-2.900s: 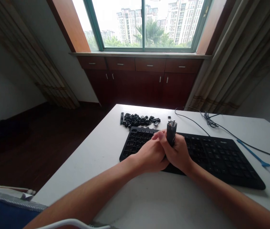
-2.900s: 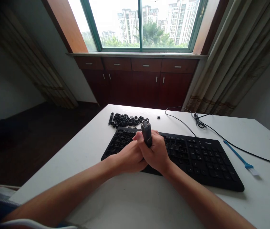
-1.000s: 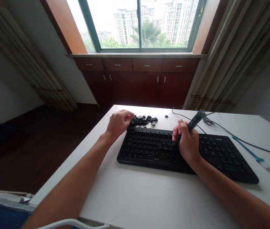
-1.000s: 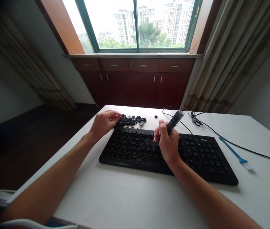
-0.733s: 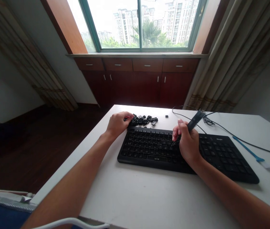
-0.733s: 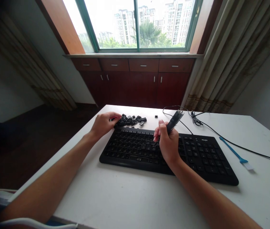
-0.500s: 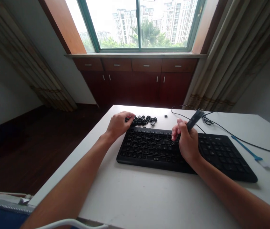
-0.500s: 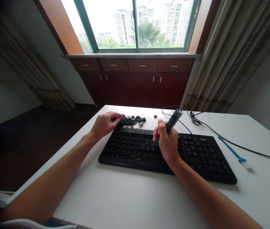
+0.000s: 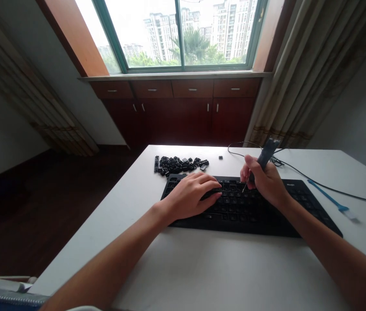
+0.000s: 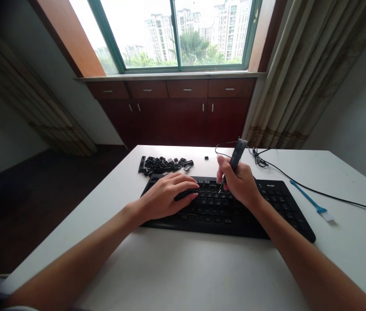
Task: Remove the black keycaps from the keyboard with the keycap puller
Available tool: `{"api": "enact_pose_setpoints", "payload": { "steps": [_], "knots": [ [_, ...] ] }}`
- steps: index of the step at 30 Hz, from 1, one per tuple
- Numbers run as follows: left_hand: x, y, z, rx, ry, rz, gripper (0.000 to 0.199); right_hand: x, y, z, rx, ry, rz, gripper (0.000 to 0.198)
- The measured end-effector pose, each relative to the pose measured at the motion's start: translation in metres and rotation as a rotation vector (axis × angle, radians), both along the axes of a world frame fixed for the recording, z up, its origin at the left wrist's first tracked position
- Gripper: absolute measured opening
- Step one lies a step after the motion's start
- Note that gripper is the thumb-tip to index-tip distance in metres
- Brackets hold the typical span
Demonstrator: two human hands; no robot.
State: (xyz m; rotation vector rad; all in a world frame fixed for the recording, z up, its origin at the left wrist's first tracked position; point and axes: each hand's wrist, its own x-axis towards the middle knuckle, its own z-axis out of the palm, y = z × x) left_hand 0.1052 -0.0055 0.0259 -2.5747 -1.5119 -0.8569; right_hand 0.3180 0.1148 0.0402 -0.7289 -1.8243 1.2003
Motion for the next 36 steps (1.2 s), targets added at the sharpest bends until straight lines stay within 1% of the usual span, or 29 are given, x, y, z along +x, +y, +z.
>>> {"api": "enact_pose_setpoints", "payload": {
  "steps": [2, 3, 7, 8, 9, 10, 11, 15, 18, 20, 22, 27, 30, 33, 34, 36],
  "knots": [
    [0.004, -0.002, -0.001, -0.028, 0.009, -0.028, 0.026, 0.005, 0.000, 0.001, -0.018, 0.001, 0.003, 0.056],
    [0.004, -0.002, -0.001, -0.046, -0.001, -0.036, 0.031, 0.007, -0.001, 0.001, -0.033, 0.006, 0.003, 0.055],
    [0.003, -0.004, -0.004, -0.149, -0.064, -0.060, 0.073, 0.015, -0.004, -0.001, -0.081, 0.005, 0.014, 0.052],
    [0.003, -0.005, -0.005, -0.162, -0.065, -0.064, 0.081, 0.017, -0.004, -0.002, -0.088, 0.006, 0.019, 0.052],
    [0.003, -0.005, -0.005, -0.160, -0.064, -0.062, 0.084, 0.019, -0.004, -0.002, -0.091, 0.010, 0.023, 0.053],
    [0.004, -0.005, -0.005, -0.147, -0.060, -0.056, 0.083, 0.021, -0.003, -0.002, -0.091, 0.015, 0.026, 0.053],
    [0.006, -0.005, -0.005, -0.125, -0.055, -0.045, 0.078, 0.023, -0.002, -0.001, -0.085, 0.017, 0.032, 0.053],
    [0.015, -0.004, -0.004, -0.071, -0.036, 0.003, 0.047, 0.033, 0.005, 0.004, -0.036, -0.041, 0.118, 0.048],
    [0.020, -0.004, -0.005, -0.069, -0.035, 0.012, 0.037, 0.040, 0.013, 0.005, -0.046, -0.075, 0.190, 0.039],
    [0.021, -0.004, -0.007, -0.065, -0.038, 0.005, 0.031, 0.044, 0.018, 0.004, -0.068, -0.067, 0.198, 0.035],
    [0.021, -0.004, -0.009, -0.060, -0.045, 0.002, 0.028, 0.046, 0.023, 0.003, -0.094, -0.059, 0.194, 0.033],
    [0.023, -0.004, -0.011, -0.060, -0.073, 0.014, 0.024, 0.048, 0.026, 0.003, -0.155, -0.130, 0.225, 0.042],
    [0.030, -0.003, -0.009, -0.061, -0.121, 0.027, 0.022, 0.045, 0.023, 0.005, -0.158, -0.140, 0.172, 0.044],
    [0.039, 0.003, -0.006, -0.066, -0.145, 0.026, 0.021, 0.039, 0.021, 0.005, -0.164, -0.002, 0.071, 0.046],
    [0.043, 0.007, -0.005, -0.071, -0.136, 0.022, 0.021, 0.036, 0.020, 0.005, -0.196, 0.059, 0.047, 0.045],
    [0.051, 0.016, -0.003, -0.083, -0.107, 0.018, 0.022, 0.032, 0.019, 0.003, -0.305, 0.178, 0.035, 0.042]
  ]
}}
